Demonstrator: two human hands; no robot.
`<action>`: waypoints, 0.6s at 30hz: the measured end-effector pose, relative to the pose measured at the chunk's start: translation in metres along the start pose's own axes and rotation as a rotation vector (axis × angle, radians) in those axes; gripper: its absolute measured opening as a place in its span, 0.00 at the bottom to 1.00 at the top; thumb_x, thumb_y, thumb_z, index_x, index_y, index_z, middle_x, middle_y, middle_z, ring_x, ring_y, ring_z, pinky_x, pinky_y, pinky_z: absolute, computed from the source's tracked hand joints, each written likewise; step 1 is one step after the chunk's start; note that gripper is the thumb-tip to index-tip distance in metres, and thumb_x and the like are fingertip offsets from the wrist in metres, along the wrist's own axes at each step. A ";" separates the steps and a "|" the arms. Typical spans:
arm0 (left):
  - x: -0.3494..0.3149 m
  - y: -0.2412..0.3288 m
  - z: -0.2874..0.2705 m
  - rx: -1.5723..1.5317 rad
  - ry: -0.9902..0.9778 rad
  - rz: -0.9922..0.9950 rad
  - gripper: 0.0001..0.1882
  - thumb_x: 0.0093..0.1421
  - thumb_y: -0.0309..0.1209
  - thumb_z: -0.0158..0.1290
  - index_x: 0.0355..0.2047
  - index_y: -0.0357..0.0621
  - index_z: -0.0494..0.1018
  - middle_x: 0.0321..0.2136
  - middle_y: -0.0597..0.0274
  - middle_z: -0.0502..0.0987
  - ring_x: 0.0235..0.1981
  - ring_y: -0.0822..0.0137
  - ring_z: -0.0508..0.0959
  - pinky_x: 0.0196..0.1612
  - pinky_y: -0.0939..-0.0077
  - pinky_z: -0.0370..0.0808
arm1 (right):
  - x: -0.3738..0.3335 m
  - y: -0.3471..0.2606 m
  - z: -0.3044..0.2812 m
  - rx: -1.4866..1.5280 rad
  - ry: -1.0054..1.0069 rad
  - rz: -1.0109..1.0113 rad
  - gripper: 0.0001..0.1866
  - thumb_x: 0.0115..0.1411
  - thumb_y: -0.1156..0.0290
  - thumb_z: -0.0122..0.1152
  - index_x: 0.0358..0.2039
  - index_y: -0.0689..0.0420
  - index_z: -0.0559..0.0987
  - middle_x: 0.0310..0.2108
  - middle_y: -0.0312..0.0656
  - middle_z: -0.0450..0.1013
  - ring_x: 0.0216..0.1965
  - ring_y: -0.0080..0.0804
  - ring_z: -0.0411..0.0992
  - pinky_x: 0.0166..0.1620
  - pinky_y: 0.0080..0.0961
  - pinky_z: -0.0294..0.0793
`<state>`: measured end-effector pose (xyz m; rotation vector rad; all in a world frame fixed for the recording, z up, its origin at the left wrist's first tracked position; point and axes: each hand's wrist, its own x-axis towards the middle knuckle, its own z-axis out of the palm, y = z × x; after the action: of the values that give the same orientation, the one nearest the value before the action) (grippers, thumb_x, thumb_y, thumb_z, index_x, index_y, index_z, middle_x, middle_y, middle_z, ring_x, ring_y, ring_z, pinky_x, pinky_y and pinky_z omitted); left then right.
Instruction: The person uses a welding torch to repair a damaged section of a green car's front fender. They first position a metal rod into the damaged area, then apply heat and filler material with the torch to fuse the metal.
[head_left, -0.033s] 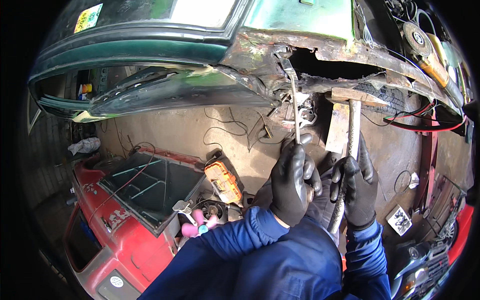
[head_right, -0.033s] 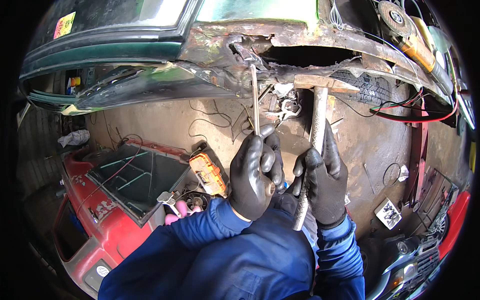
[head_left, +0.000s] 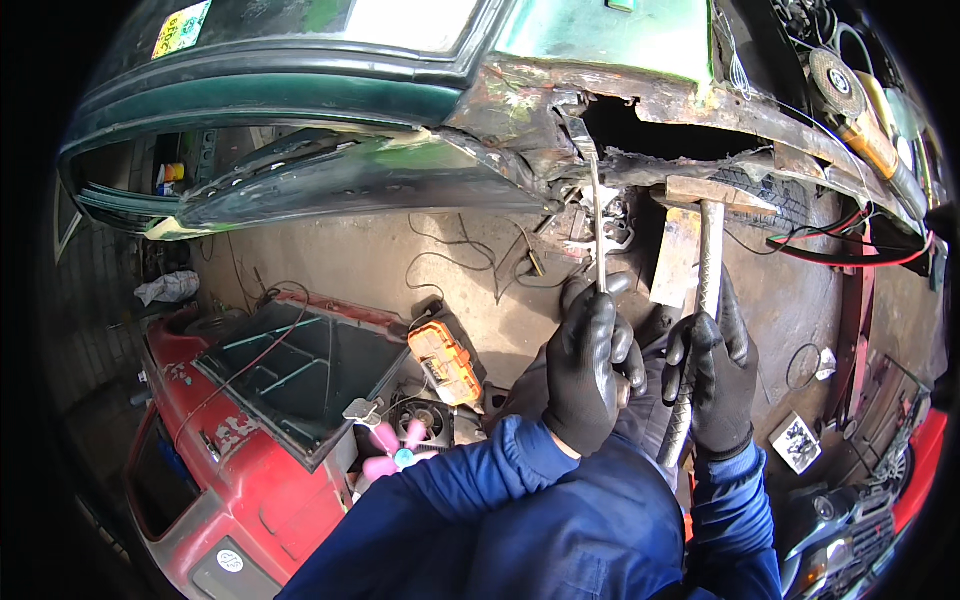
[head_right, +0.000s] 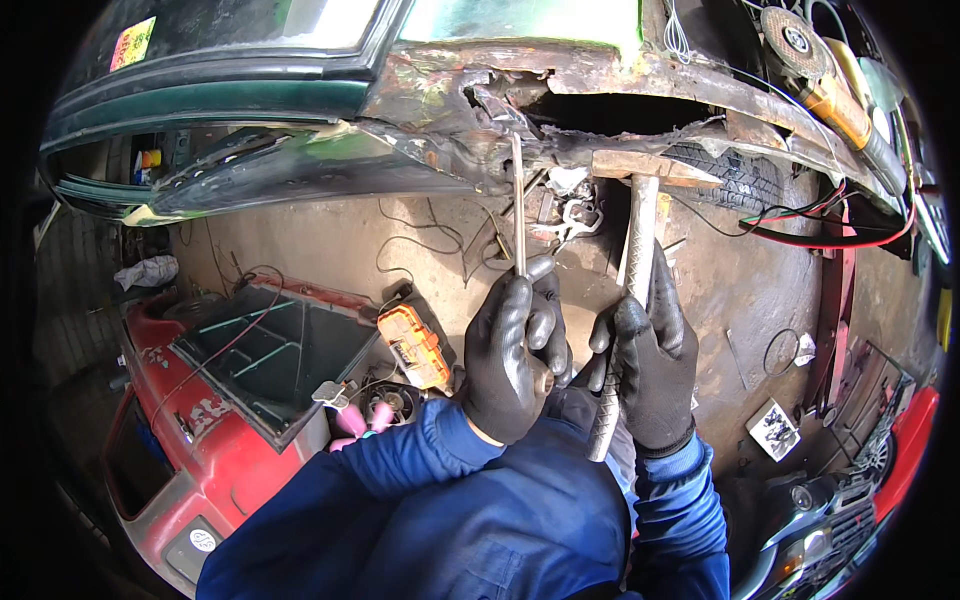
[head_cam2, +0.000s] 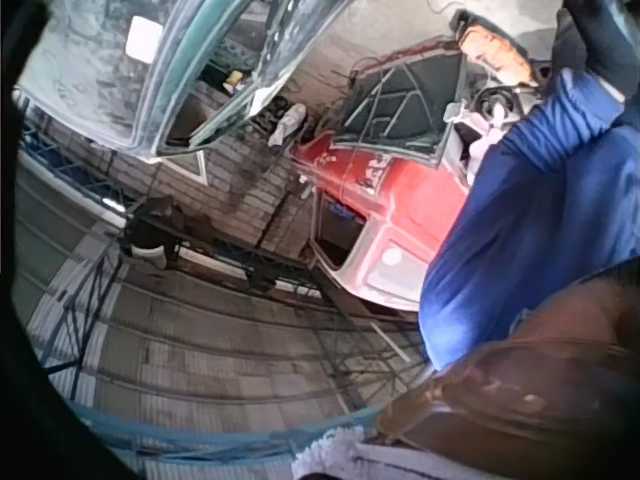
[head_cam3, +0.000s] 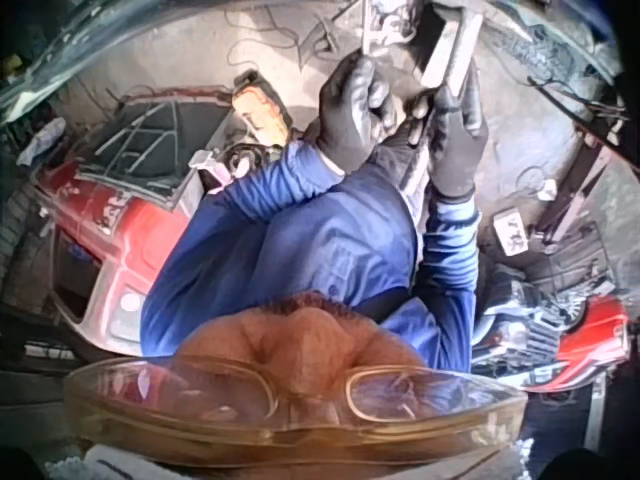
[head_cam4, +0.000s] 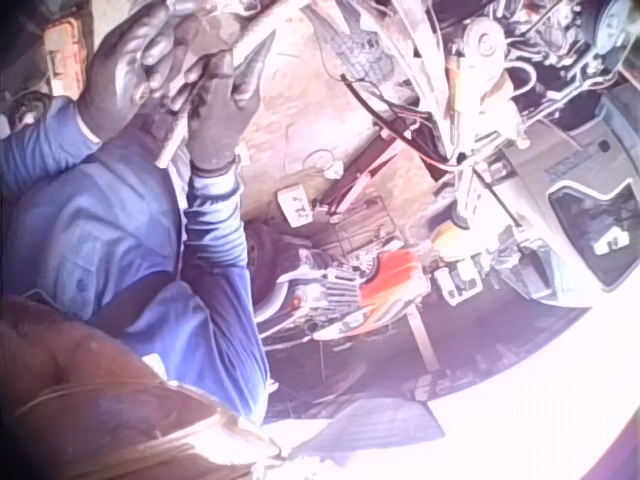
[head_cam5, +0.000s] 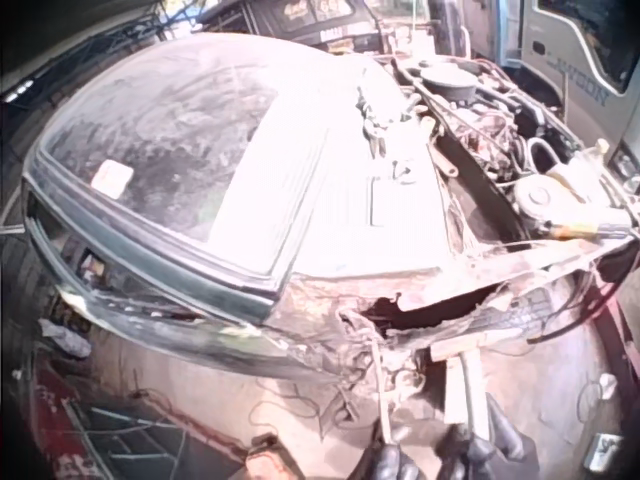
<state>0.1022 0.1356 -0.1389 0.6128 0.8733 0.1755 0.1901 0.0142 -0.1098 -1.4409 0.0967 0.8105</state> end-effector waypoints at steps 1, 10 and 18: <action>0.000 0.000 -0.001 0.016 -0.022 0.085 0.27 0.81 0.49 0.42 0.66 0.38 0.69 0.26 0.70 0.63 0.17 0.74 0.68 0.21 0.77 0.71 | 0.001 -0.002 0.000 -0.033 -0.007 -0.025 0.36 0.78 0.59 0.53 0.81 0.56 0.55 0.25 0.36 0.75 0.17 0.17 0.69 0.21 0.16 0.70; 0.043 0.001 0.007 0.066 0.046 0.265 0.24 0.80 0.47 0.45 0.61 0.41 0.75 0.22 0.72 0.61 0.17 0.77 0.66 0.19 0.79 0.68 | 0.010 -0.017 0.002 0.113 -0.079 -0.008 0.39 0.79 0.54 0.53 0.81 0.58 0.52 0.26 0.38 0.74 0.16 0.19 0.70 0.20 0.17 0.71; 0.056 -0.002 -0.001 0.207 0.154 0.340 0.24 0.81 0.46 0.45 0.61 0.39 0.76 0.20 0.74 0.61 0.15 0.82 0.60 0.17 0.81 0.60 | 0.027 -0.022 0.032 0.303 -0.097 0.021 0.34 0.80 0.61 0.51 0.80 0.56 0.55 0.26 0.37 0.75 0.16 0.20 0.70 0.19 0.17 0.71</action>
<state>0.1366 0.1562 -0.1777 0.9503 0.9380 0.4482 0.2092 0.0563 -0.0995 -1.1153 0.1545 0.8427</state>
